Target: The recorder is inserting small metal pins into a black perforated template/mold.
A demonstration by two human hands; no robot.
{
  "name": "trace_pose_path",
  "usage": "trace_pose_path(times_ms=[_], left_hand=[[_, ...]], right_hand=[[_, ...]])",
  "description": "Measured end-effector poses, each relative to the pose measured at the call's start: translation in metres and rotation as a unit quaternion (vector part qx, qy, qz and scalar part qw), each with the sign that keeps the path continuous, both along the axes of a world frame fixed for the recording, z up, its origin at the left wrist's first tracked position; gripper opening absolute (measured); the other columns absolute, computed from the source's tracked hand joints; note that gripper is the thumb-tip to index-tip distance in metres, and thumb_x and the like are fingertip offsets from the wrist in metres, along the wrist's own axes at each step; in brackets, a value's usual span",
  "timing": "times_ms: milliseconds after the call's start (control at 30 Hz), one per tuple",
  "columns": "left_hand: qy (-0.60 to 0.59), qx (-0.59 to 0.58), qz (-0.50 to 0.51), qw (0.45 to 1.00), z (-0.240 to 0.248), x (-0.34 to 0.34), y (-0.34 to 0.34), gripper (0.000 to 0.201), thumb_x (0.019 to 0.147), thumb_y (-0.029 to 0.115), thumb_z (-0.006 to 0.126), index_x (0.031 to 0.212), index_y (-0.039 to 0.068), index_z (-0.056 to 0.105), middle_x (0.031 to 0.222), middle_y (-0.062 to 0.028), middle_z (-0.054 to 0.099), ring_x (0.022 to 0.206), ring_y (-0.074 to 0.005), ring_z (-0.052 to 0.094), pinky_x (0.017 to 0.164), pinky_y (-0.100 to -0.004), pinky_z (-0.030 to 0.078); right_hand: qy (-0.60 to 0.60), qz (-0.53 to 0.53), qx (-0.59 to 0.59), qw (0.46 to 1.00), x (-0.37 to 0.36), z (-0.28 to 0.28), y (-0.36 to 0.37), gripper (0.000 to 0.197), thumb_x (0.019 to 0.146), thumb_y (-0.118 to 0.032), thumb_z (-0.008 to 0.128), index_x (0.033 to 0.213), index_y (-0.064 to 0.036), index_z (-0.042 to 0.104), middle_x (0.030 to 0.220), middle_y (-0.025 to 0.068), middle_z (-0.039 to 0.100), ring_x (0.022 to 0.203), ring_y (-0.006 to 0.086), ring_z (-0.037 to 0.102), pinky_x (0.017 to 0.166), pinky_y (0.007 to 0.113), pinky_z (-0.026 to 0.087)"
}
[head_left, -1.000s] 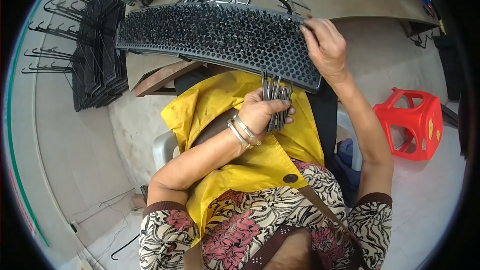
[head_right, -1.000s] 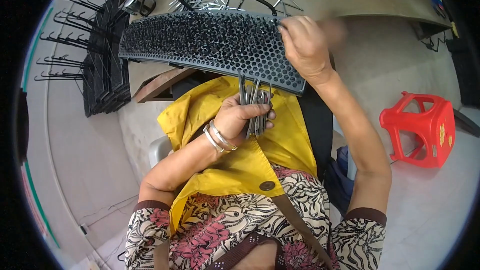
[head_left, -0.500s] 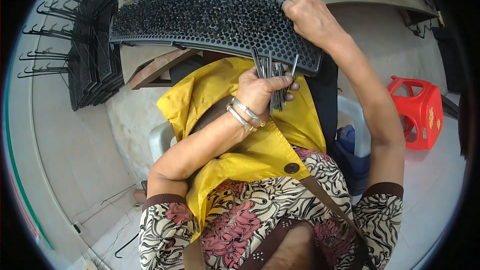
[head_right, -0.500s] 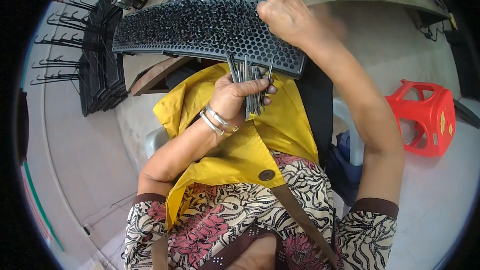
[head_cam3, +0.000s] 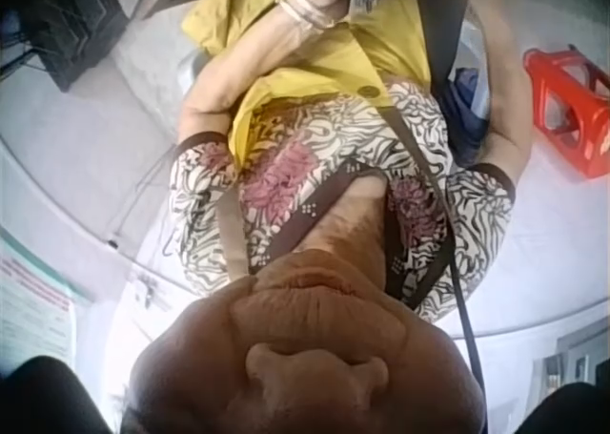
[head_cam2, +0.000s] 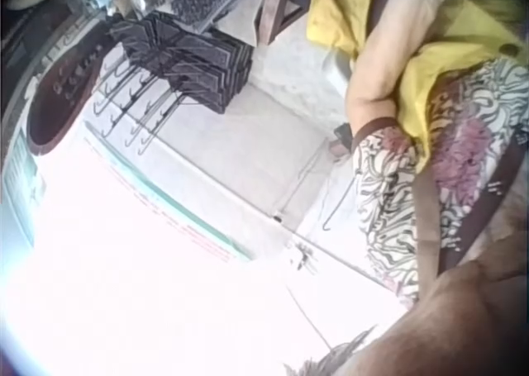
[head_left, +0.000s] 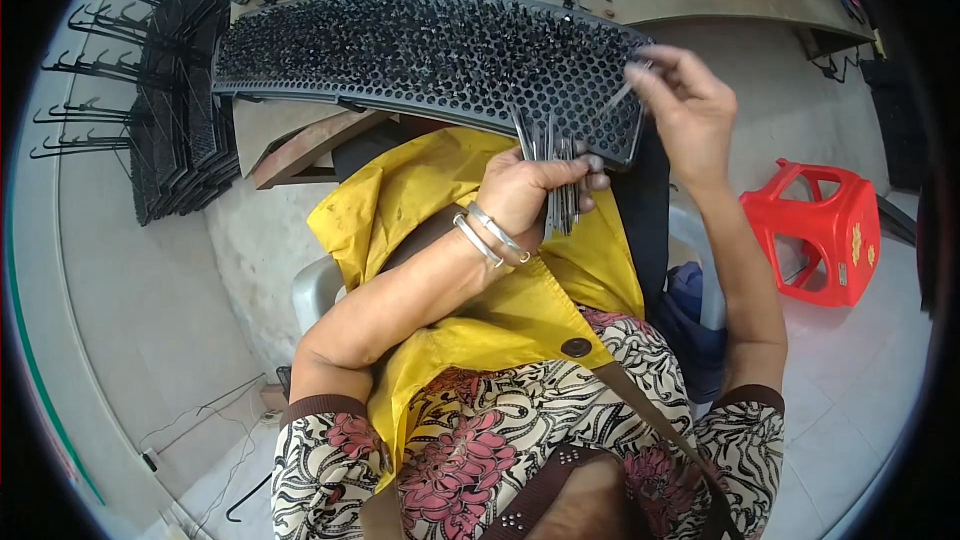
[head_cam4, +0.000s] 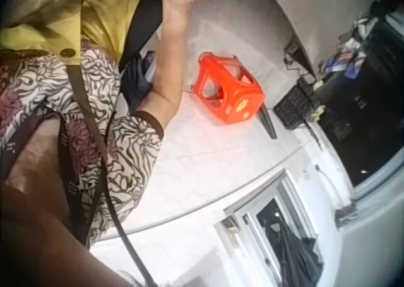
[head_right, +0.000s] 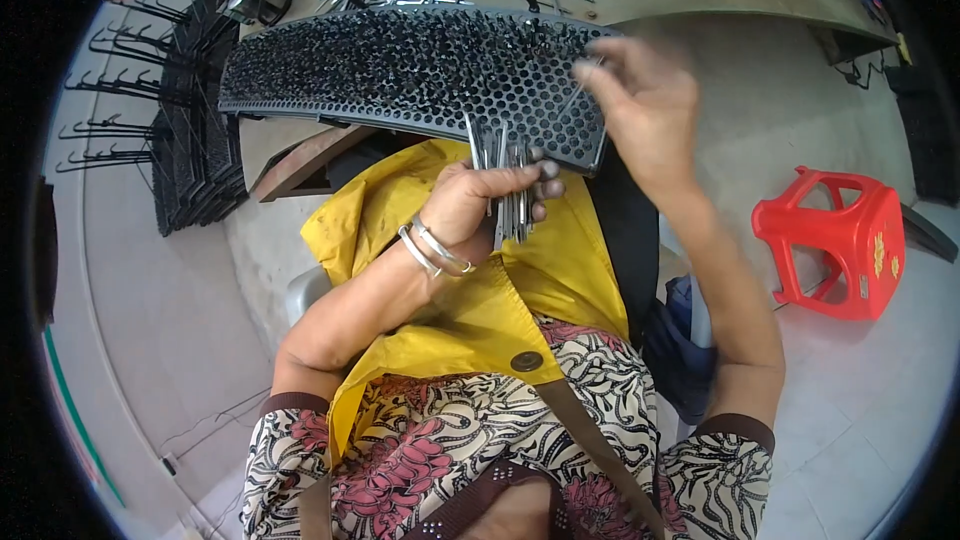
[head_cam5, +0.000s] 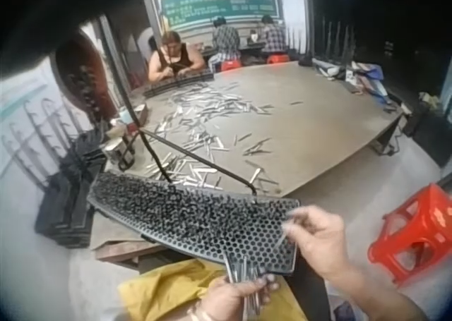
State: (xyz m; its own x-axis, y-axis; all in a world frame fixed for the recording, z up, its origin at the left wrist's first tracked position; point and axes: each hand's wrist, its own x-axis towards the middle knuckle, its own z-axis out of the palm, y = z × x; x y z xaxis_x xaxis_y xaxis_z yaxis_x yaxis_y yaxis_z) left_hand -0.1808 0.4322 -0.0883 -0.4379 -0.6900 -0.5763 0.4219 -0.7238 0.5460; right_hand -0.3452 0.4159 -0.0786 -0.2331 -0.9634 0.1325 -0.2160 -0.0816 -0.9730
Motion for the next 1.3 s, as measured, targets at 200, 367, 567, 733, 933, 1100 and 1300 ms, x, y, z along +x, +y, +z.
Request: trace_pose_path(times_ms=[200,367,567,733,933,1100,1300], left_hand=[[0.01,0.07,-0.015,0.997,-0.004,-0.001,0.001,0.015,0.073,-0.008,0.046,0.088,-0.008,0.05,0.08,-0.0154,0.059,0.073,-0.0255,0.061,0.06,-0.0309,0.051],[0.015,0.068,-0.001,0.998,-0.009,0.0,0.002,0.013,0.071,-0.009,0.049,0.083,-0.011,0.053,0.081,-0.0177,0.059,0.073,-0.0258,0.061,0.064,-0.0304,0.052],[0.006,0.074,0.008,0.997,-0.014,0.003,0.002,0.009,0.069,-0.01,0.053,0.077,-0.013,0.055,0.08,-0.0206,0.06,0.071,-0.0248,0.061,0.066,-0.0279,0.052],[0.02,0.07,-0.03,0.997,-0.008,0.008,0.007,0.01,0.072,-0.007,0.054,0.082,-0.009,0.054,0.08,-0.0174,0.06,0.072,-0.0248,0.061,0.063,-0.0317,0.054],[0.05,0.041,-0.104,0.992,-0.001,0.013,0.006,0.011,0.074,-0.003,0.056,0.085,-0.003,0.055,0.08,-0.0146,0.06,0.069,-0.0229,0.061,0.058,-0.034,0.054],[0.032,-0.003,-0.133,0.991,0.002,0.012,0.003,0.016,0.075,0.001,0.058,0.09,-0.001,0.055,0.079,-0.0125,0.06,0.067,-0.0219,0.061,0.057,-0.0329,0.053],[-0.025,-0.015,-0.096,0.995,0.006,0.006,0.002,0.011,0.075,0.0,0.057,0.085,-0.003,0.056,0.074,-0.0125,0.06,0.061,-0.0216,0.061,0.052,-0.0307,0.053]], right_hand=[[0.308,-0.106,-0.251,0.911,-0.004,-0.013,-0.033,0.011,0.072,-0.001,0.063,0.082,0.003,0.059,0.071,0.0062,0.06,0.061,0.0088,0.054,0.055,0.02,0.043],[0.344,-0.044,-0.34,0.874,-0.004,-0.024,-0.047,0.011,0.069,0.004,0.06,0.079,0.0028,0.057,0.073,0.0122,0.058,0.062,0.0219,0.056,0.056,0.027,0.045],[0.509,0.074,-0.317,0.797,0.0,-0.029,-0.044,0.017,0.067,0.004,0.059,0.083,0.0034,0.056,0.075,0.0125,0.055,0.068,0.0284,0.053,0.058,0.034,0.044],[0.47,0.028,-0.323,0.821,0.006,-0.022,-0.027,0.015,0.071,0.0,0.059,0.085,0.0027,0.058,0.073,0.0122,0.055,0.066,0.0242,0.053,0.057,0.029,0.044],[0.059,0.152,0.095,0.982,0.021,0.004,0.025,0.013,0.072,-0.004,0.062,0.084,0.0023,0.061,0.07,0.0052,0.058,0.059,0.0067,0.051,0.053,0.02,0.04],[0.023,0.164,0.154,0.974,0.021,0.009,0.038,0.012,0.073,0.001,0.059,0.084,0.0037,0.058,0.071,0.0029,0.058,0.059,0.0047,0.051,0.052,0.018,0.041],[-0.045,0.063,0.109,0.991,0.024,-0.003,0.042,0.009,0.071,0.001,0.062,0.079,0.0017,0.057,0.068,0.0031,0.058,0.058,0.0041,0.051,0.05,0.017,0.04]])
